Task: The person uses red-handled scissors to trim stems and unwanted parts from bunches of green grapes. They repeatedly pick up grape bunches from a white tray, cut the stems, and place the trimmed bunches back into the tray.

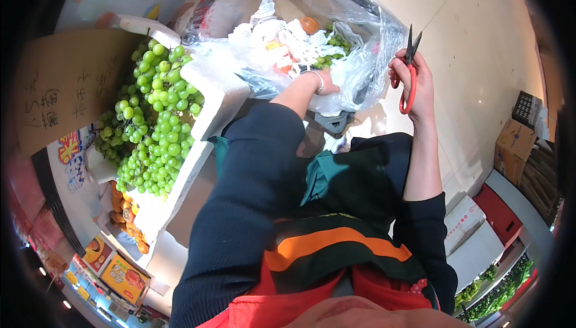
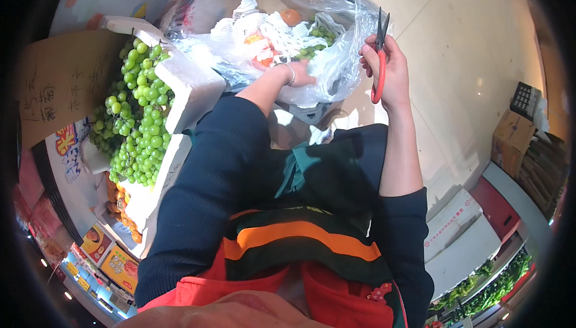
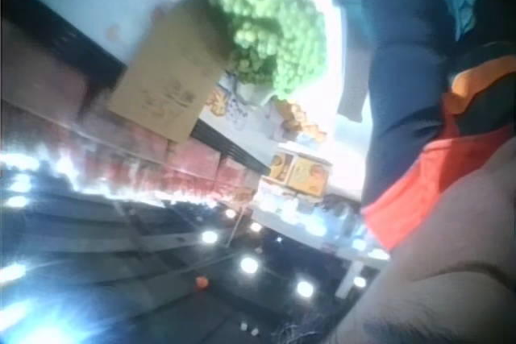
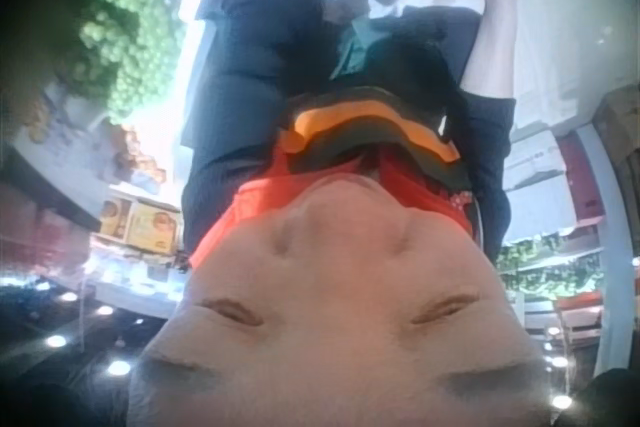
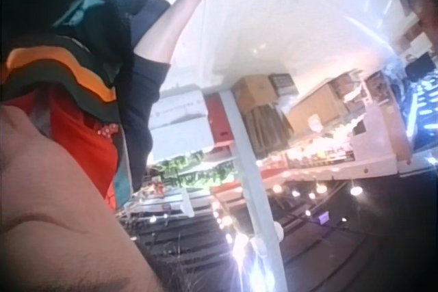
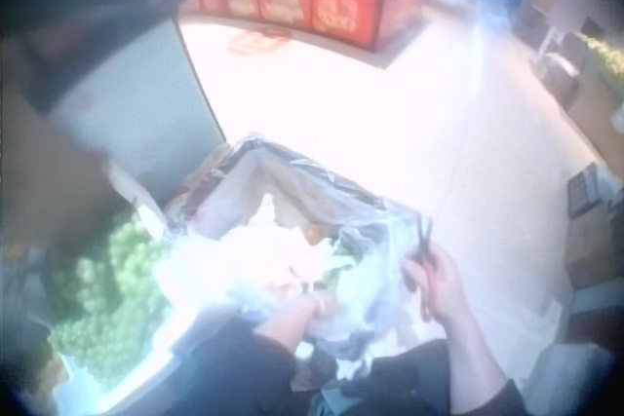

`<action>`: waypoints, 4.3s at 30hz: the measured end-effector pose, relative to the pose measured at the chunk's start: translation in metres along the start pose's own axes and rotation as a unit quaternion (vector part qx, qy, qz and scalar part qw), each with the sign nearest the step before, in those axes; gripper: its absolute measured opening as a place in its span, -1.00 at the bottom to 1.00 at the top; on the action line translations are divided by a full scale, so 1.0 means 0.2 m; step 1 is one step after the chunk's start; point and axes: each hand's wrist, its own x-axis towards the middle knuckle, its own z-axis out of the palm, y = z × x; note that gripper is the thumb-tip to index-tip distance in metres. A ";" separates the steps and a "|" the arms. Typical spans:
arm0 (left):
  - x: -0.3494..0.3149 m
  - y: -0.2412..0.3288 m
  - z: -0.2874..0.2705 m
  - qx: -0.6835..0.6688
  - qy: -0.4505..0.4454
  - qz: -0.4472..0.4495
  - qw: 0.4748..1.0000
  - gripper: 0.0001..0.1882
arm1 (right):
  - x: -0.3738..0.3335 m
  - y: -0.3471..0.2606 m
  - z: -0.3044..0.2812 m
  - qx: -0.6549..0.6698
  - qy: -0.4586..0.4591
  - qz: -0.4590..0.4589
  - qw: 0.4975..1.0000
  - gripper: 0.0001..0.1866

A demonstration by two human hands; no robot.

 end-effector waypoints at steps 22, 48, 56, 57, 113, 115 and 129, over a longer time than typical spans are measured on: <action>0.43 -0.05 0.00 0.303 0.179 0.048 0.935 -0.43 | 0.00 -0.07 -0.04 0.030 -0.016 0.011 0.999 -0.79; -1.31 -0.25 -0.50 0.130 0.691 0.216 0.677 -0.66 | 0.12 0.02 0.10 -0.004 -0.064 -0.033 0.997 -0.80; -1.98 -1.25 -0.17 -0.032 0.605 -0.296 0.738 -0.47 | 0.11 0.06 0.15 -0.023 -0.059 -0.017 0.998 -0.80; -1.95 -1.29 -0.12 -0.021 0.625 -0.262 0.735 -0.47 | 0.11 0.05 0.16 -0.031 -0.060 -0.018 0.998 -0.80; -2.21 -1.91 0.41 -0.639 0.747 -0.015 0.183 -0.82 | 0.17 0.12 0.43 -0.064 -0.096 0.034 0.993 -0.85; -2.18 -1.88 0.40 -0.644 0.736 -0.032 0.207 -0.79 | 0.17 0.12 0.43 -0.067 -0.095 0.034 0.993 -0.85; -2.29 -2.00 0.34 -0.493 0.706 -0.252 0.442 -0.65 | 0.19 0.13 0.42 -0.053 -0.106 0.039 0.992 -0.81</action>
